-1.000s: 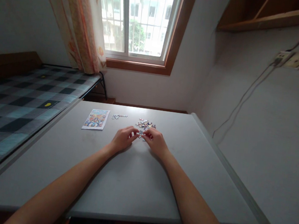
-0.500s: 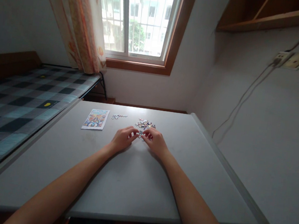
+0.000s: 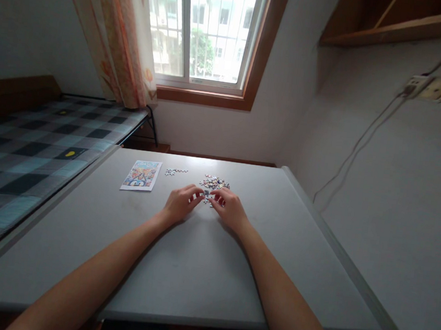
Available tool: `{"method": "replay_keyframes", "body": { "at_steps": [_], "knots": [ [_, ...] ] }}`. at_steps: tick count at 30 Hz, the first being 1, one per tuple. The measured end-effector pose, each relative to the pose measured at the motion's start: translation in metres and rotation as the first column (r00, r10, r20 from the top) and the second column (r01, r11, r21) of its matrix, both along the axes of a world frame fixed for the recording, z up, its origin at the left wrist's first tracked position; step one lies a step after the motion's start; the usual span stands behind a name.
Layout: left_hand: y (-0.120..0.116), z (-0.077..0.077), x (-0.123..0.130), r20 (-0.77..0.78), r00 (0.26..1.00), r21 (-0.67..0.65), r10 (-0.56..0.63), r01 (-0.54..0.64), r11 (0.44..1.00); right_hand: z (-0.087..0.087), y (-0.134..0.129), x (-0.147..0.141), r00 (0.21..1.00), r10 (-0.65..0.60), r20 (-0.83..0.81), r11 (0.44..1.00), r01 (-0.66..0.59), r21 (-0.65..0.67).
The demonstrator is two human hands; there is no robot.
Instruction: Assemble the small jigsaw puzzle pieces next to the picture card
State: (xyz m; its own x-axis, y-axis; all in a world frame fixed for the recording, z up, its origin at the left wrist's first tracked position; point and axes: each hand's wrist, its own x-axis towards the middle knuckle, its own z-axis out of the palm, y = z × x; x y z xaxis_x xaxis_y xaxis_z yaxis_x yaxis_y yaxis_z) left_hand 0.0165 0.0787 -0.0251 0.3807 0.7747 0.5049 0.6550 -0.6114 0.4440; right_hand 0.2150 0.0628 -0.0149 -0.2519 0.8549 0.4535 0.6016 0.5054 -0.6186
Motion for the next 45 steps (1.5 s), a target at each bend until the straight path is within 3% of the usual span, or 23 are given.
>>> {"method": "replay_keyframes", "body": {
  "at_steps": [3, 7, 12, 26, 33, 45],
  "knots": [
    [0.002, 0.003, -0.003, -0.018, 0.988, 0.004, 0.153, -0.153, 0.988, 0.0, 0.0, 0.0, 1.0, -0.009, -0.006, 1.0, 0.009, 0.006],
    [0.01, 0.004, -0.013, -0.103, 0.923, 0.052, 0.37, -0.367, 0.929, 0.001, 0.0, 0.0, 1.0, -0.012, -0.01, 1.0, 0.012, 0.006],
    [0.017, 0.002, -0.026, -0.19, 0.856, 0.089, 0.481, -0.473, 0.877, 0.003, -0.002, -0.001, 1.0, -0.009, -0.007, 1.0, 0.009, 0.005],
    [0.015, 0.005, -0.024, -0.316, 0.773, 0.107, 0.55, -0.547, 0.831, 0.003, -0.001, -0.002, 1.0, 0.004, -0.003, 1.0, -0.004, 0.01],
    [-0.011, 0.017, 0.003, -0.454, 0.766, 0.17, 0.456, -0.428, 0.888, 0.006, -0.003, -0.003, 1.0, -0.006, 0.0, 1.0, 0.006, 0.017],
    [-0.018, 0.015, 0.01, -0.498, 0.76, 0.062, 0.418, -0.449, 0.891, 0.006, -0.004, -0.002, 1.0, -0.008, 0.01, 1.0, 0.008, 0.024]
  ]
}}
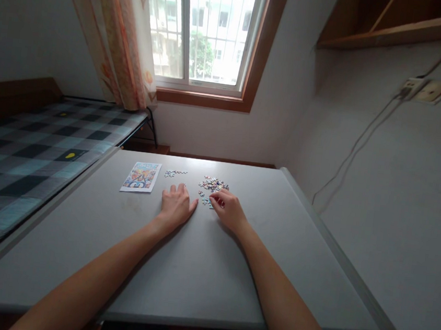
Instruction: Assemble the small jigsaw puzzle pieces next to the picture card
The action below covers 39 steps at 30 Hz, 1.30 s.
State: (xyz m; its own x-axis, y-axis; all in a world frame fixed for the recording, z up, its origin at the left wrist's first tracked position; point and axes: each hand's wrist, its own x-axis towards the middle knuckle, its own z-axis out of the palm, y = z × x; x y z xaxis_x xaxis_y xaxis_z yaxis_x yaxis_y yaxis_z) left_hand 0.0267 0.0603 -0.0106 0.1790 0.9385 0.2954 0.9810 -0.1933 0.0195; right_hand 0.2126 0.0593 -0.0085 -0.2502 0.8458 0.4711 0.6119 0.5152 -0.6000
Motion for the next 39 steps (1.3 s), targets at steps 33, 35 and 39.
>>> {"method": "replay_keyframes", "body": {
  "at_steps": [33, 35, 39],
  "knots": [
    [0.037, -0.023, -0.02, 0.039, 0.979, -0.215, 0.201, -0.188, 0.958, -0.006, 0.003, 0.001, 1.0, 0.02, 0.016, 1.0, -0.02, 0.001],
    [0.038, -0.024, -0.02, 0.034, 0.979, -0.208, 0.2, -0.189, 0.96, -0.006, 0.003, 0.001, 1.0, 0.02, 0.019, 1.0, -0.02, 0.006],
    [0.038, -0.023, -0.02, 0.036, 0.976, -0.205, 0.214, -0.202, 0.958, -0.005, 0.003, 0.001, 1.0, 0.02, 0.017, 1.0, -0.02, -0.001]
  ]
}}
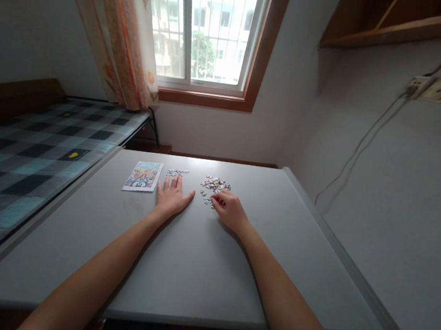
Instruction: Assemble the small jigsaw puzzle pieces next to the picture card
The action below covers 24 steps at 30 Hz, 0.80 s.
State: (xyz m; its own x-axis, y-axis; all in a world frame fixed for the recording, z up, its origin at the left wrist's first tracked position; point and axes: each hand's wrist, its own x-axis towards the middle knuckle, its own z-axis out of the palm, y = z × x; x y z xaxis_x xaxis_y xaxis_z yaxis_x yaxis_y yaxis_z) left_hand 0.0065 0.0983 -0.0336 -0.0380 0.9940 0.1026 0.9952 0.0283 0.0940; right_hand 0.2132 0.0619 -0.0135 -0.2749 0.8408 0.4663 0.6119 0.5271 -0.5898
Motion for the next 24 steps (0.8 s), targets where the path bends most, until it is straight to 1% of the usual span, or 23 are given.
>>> {"method": "replay_keyframes", "body": {
  "at_steps": [15, 24],
  "knots": [
    [0.0018, 0.0022, 0.0001, 0.002, 1.0, 0.014, 0.003, -0.003, 1.0, 0.0025, -0.0013, -0.0008, 1.0, 0.003, 0.005, 1.0, -0.003, -0.013],
    [-0.0014, 0.0065, 0.0017, 0.009, 1.0, 0.01, -0.003, 0.003, 1.0, -0.0007, 0.0004, 0.0002, 1.0, 0.006, 0.002, 1.0, -0.006, -0.017]
  ]
}}
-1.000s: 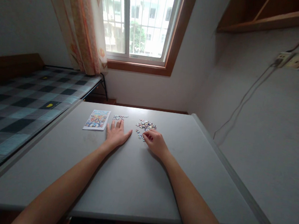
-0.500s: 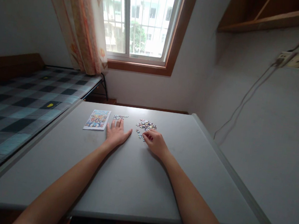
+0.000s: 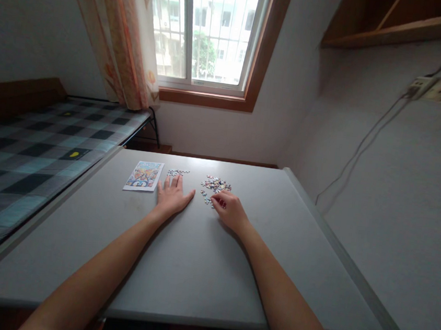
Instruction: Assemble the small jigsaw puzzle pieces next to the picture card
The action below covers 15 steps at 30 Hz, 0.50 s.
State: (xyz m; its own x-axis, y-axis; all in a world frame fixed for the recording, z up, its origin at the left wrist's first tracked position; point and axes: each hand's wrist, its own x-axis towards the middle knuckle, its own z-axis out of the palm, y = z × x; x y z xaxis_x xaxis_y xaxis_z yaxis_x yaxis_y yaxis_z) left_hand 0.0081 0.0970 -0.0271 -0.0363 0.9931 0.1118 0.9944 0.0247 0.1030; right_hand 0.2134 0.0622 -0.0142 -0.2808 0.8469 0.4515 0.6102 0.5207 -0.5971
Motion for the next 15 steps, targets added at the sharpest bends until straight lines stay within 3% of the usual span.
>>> {"method": "replay_keyframes", "body": {
  "at_steps": [15],
  "knots": [
    [0.0052, -0.0057, -0.0017, -0.001, 1.0, 0.012, 0.005, -0.005, 1.0, 0.0012, -0.0011, -0.0006, 1.0, -0.012, 0.008, 1.0, 0.012, 0.009]
  ]
}}
